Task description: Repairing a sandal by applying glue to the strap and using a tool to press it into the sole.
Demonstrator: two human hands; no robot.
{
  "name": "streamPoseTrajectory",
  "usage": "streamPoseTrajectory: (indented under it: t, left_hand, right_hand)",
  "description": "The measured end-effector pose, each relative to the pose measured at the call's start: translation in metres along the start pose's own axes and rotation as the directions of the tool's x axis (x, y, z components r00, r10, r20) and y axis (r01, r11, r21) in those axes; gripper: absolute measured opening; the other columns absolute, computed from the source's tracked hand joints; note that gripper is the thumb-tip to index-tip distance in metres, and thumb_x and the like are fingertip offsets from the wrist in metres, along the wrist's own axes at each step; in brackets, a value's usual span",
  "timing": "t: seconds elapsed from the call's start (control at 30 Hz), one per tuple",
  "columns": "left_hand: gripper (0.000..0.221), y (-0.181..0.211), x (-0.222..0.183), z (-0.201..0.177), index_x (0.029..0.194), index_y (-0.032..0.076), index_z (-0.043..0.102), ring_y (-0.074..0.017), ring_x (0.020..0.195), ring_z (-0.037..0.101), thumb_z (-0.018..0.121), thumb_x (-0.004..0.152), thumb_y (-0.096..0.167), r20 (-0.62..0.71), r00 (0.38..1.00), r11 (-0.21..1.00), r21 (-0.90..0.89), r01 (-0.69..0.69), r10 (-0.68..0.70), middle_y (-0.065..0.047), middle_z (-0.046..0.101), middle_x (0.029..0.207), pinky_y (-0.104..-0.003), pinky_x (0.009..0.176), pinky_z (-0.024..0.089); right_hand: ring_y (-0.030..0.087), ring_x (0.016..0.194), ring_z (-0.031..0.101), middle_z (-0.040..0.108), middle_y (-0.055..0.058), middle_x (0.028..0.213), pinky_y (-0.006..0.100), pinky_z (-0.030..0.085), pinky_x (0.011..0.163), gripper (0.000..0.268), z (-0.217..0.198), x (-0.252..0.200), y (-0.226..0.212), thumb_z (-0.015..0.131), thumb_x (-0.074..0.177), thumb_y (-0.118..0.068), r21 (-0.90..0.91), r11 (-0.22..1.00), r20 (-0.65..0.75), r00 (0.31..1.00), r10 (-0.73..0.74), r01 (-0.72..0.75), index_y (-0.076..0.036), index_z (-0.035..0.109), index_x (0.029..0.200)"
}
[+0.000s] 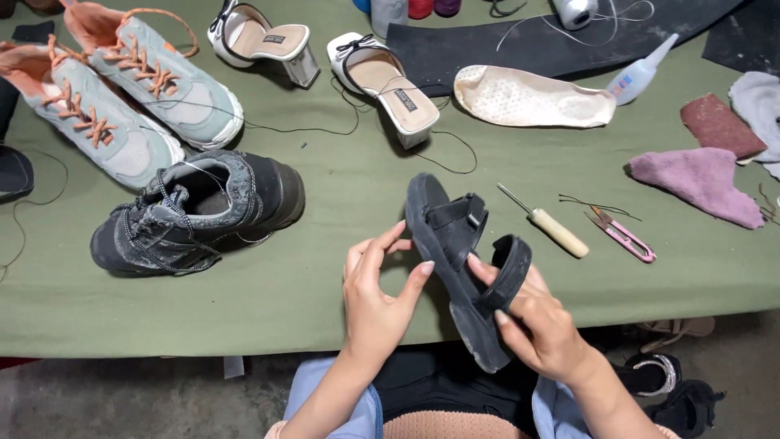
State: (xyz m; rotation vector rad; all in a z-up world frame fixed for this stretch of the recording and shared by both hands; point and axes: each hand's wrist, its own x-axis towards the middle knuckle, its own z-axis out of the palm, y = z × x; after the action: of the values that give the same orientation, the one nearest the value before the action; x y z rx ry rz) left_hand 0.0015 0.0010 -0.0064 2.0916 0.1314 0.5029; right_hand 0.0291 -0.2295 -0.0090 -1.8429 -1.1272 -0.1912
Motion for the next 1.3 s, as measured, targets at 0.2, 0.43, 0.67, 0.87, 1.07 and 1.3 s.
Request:
streamPoseTrajectory:
  t: [0.2,0.43,0.67,0.87,1.07,1.3]
  left_hand:
    - [0.054,-0.009,0.003,-0.003,0.134,0.013,0.058,-0.02,0.107,0.059,0.077,0.088,0.035,-0.027,0.999,0.999,0.0,0.043,-0.043,0.003,0.074,0.107,-0.035,0.099,0.046]
    - [0.043,-0.018,0.022,-0.016,0.13,0.012,0.063,-0.0269,0.116,0.059,0.071,0.094,0.035,-0.064,0.994,0.99,0.117,-0.079,0.087,-0.009,0.065,0.124,-0.038,0.102,0.046]
    - [0.029,-0.011,0.036,-0.024,0.122,0.017,0.069,-0.0286,0.123,0.055,0.072,0.096,0.029,-0.104,0.986,0.982,0.15,-0.113,0.129,-0.01,0.059,0.134,-0.04,0.104,0.048]
    - [0.024,-0.023,0.025,-0.02,0.116,0.016,0.073,-0.0318,0.123,0.054,0.074,0.095,0.027,-0.118,0.981,0.972,0.198,-0.13,0.155,-0.009,0.058,0.134,-0.046,0.11,0.046]
    - [0.018,-0.028,0.019,-0.023,0.113,0.014,0.073,-0.0343,0.123,0.055,0.071,0.097,0.023,-0.14,0.968,0.96,0.217,-0.175,0.208,-0.01,0.059,0.132,-0.048,0.112,0.045]
    - [0.015,-0.023,0.016,-0.029,0.102,0.012,0.075,-0.0368,0.12,0.057,0.076,0.093,0.025,-0.063,0.941,0.926,0.209,-0.314,0.334,-0.012,0.064,0.123,-0.049,0.109,0.048]
  right_hand:
    - [0.052,0.135,0.059,0.05,0.039,0.144,0.064,0.041,0.113,0.014,0.012,0.006,0.006,0.044,0.104,-0.005,0.088,0.996,-0.001,1.0,-0.021,0.021,0.004,0.05,0.112]
    - [0.049,0.136,0.06,0.051,0.033,0.148,0.063,0.039,0.113,0.019,0.009,0.015,0.021,0.042,0.107,-0.009,0.127,0.992,0.056,0.998,0.006,-0.013,0.002,0.053,0.118]
    - [0.045,0.142,0.053,0.052,0.025,0.149,0.072,0.021,0.124,0.02,-0.019,0.059,0.016,0.047,0.104,-0.009,-0.067,0.995,0.192,0.98,-0.057,0.071,0.002,0.058,0.117]
    - [0.036,0.129,0.056,0.064,0.01,0.13,0.068,0.021,0.119,0.013,-0.015,0.069,0.013,0.056,0.102,-0.014,-0.272,0.951,0.367,0.929,-0.037,0.145,-0.008,0.059,0.091]
    - [0.03,0.135,0.058,0.061,0.015,0.141,0.062,0.028,0.126,0.03,-0.034,0.034,0.015,0.052,0.099,-0.035,-0.164,0.976,0.151,0.974,0.167,-0.142,-0.01,0.065,0.091]
    - [0.027,0.119,0.068,0.071,0.015,0.122,0.038,0.049,0.111,0.021,-0.056,-0.025,0.018,0.079,0.085,-0.014,-0.217,0.827,-0.249,0.848,0.467,-0.519,-0.006,0.061,0.094]
